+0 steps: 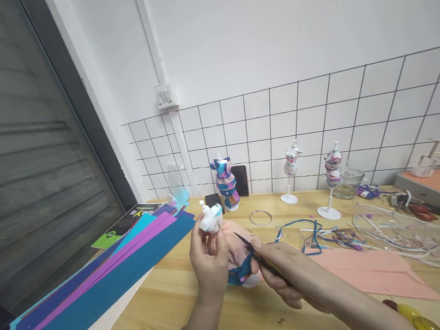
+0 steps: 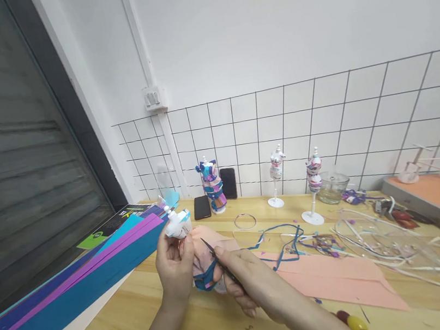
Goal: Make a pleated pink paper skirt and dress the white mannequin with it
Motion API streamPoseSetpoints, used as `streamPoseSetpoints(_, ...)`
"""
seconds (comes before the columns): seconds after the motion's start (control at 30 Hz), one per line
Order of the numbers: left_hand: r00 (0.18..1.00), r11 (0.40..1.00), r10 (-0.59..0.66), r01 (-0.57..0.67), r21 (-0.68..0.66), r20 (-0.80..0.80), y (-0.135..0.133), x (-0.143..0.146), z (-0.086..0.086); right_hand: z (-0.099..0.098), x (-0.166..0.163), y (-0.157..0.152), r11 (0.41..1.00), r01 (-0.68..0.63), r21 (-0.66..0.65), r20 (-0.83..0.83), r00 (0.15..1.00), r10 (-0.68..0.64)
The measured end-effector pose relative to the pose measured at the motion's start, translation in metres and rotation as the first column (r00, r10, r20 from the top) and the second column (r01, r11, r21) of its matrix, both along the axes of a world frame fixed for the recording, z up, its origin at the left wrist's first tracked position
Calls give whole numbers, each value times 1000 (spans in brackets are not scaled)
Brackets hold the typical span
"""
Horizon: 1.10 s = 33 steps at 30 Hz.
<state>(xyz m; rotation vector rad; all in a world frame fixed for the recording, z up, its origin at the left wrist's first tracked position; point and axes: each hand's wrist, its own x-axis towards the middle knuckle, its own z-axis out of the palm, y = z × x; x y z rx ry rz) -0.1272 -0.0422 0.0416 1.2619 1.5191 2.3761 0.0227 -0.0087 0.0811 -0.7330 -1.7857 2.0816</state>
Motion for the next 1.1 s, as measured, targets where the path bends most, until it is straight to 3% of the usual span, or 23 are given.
streamPoseSetpoints(0.23, 999, 999, 36, -36, -12, -16, 1, 1, -1, -5, -2, 0, 997, 6, 74, -32, 999, -4)
streamPoseSetpoints(0.63, 999, 999, 43, -43, -23, -4, 2, 2, -1, -6, -6, -1, 995, 47, 93, -15, 999, -45)
streamPoseSetpoints(1.1, 999, 999, -23, 22, -37, -24, 0, 6, -4, -2, -4, -1, 993, 51, 105, 5, 999, -52)
